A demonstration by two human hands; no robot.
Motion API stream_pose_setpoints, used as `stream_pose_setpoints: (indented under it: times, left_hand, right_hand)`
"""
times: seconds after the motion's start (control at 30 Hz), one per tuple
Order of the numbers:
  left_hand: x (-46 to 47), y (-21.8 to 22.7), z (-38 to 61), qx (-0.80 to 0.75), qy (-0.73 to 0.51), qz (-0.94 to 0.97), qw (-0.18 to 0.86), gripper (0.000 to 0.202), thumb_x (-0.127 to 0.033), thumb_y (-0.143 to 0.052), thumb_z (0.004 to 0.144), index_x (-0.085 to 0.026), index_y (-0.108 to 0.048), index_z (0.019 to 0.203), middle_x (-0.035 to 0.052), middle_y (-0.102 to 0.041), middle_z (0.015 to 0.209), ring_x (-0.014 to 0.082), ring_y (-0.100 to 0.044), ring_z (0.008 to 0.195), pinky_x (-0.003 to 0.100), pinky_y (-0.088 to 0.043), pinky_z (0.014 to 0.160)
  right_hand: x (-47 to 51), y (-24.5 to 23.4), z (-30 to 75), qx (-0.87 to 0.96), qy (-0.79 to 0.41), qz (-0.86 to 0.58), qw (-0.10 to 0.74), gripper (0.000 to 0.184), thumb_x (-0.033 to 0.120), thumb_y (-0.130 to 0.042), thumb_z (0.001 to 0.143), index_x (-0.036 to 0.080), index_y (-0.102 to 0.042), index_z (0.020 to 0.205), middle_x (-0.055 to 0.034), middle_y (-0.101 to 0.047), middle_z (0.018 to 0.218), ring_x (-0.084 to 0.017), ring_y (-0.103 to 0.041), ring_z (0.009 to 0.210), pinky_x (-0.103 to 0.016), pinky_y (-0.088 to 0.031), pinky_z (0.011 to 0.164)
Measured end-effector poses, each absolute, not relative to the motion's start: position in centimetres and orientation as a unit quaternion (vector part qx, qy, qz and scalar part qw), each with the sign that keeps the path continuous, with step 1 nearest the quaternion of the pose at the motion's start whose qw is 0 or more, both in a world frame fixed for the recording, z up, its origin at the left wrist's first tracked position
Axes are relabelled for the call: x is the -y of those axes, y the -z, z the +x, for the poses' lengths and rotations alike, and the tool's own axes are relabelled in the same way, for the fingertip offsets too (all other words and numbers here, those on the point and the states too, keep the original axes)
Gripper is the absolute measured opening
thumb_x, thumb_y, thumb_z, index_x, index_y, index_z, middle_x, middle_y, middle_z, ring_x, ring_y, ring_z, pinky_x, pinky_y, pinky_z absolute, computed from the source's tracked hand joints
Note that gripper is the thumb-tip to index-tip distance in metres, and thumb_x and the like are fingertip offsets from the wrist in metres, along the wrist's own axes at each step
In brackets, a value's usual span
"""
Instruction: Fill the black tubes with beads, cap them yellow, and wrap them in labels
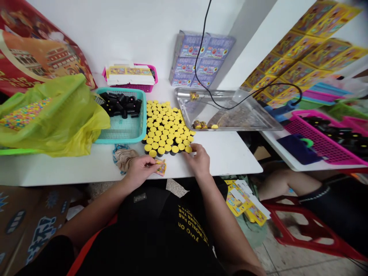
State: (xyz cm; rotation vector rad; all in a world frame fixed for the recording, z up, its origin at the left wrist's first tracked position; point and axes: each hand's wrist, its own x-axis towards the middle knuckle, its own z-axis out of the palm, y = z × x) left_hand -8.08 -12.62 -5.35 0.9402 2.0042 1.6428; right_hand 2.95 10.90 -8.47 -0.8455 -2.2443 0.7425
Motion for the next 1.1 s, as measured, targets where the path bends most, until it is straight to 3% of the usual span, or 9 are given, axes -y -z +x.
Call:
stream_pose_setpoints:
  times: [0.17,0.27,0.47,0.73,0.93,1.1]
  left_hand:
    - [12.8,5.0,-7.8,-0.723,-0.579,0.337,0.171,0.02,-0.031,-0.074,0.077,-0.019,-0.063,0.066,0.0009,-0.063,0.069,0.0132,-0.054,0.063,0.025,-0.041,0.059]
    - [12.9,4.2,-7.7,-0.735,-0.541,0.386,0.135,0.018,-0.027,-0.076,0.076,-0.02,-0.063,0.066,0.0007,-0.065,0.07,0.0128,-0.053,0.061,0.025,-0.041,0.06]
    - [12.8,2.9,-7.6,-0.722,-0.473,0.501,0.062,0.016,-0.023,-0.073,0.08,-0.019,-0.065,0.068,0.0009,-0.064,0.068,0.012,-0.054,0.059,0.025,-0.041,0.06]
    - [12.7,3.5,-7.9,-0.631,-0.517,0.578,0.002,0.007,-0.018,-0.072,0.083,-0.017,-0.067,0.078,0.0038,-0.071,0.078,0.0133,-0.065,0.069,0.024,-0.049,0.063]
    - [12.4,3.1,-7.8,-0.629,-0.568,0.522,0.098,0.013,-0.026,-0.08,0.077,-0.017,-0.075,0.085,0.0029,-0.07,0.075,0.0109,-0.061,0.061,0.022,-0.046,0.057]
    - [12.2,3.4,-7.4,-0.624,-0.623,0.398,0.253,0.02,-0.032,-0.083,0.071,-0.017,-0.076,0.082,0.003,-0.071,0.077,0.0136,-0.063,0.068,0.025,-0.048,0.062]
  right_hand:
    - [-9.2,7.8,3.4,0.746,-0.417,-0.367,0.367,0.037,0.048,-0.074,0.067,0.019,-0.061,0.087,-0.0054,-0.068,0.081,-0.021,-0.061,0.072,-0.036,-0.05,0.067]
    - [-7.1,5.8,4.2,0.663,-0.561,-0.3,0.394,0.035,0.043,-0.078,0.066,0.02,-0.061,0.086,-0.0021,-0.065,0.078,-0.017,-0.059,0.067,-0.031,-0.048,0.059]
    - [-3.6,2.1,4.8,0.693,-0.657,-0.121,0.27,0.025,0.033,-0.081,0.069,0.022,-0.066,0.085,0.0004,-0.067,0.079,-0.015,-0.06,0.069,-0.031,-0.049,0.065]
    - [-3.3,2.6,4.4,0.666,-0.7,-0.117,0.228,0.023,0.028,-0.085,0.067,0.022,-0.068,0.08,0.0021,-0.067,0.073,-0.013,-0.058,0.065,-0.027,-0.047,0.061]
    - [-2.3,2.8,4.1,0.621,-0.731,-0.128,0.252,0.021,0.027,-0.085,0.067,0.022,-0.068,0.079,0.0025,-0.067,0.072,-0.011,-0.059,0.06,-0.027,-0.049,0.059]
    - [-1.8,2.7,3.9,0.627,-0.704,-0.139,0.305,0.021,0.023,-0.084,0.066,0.022,-0.068,0.078,0.0021,-0.067,0.072,-0.012,-0.059,0.063,-0.026,-0.05,0.06]
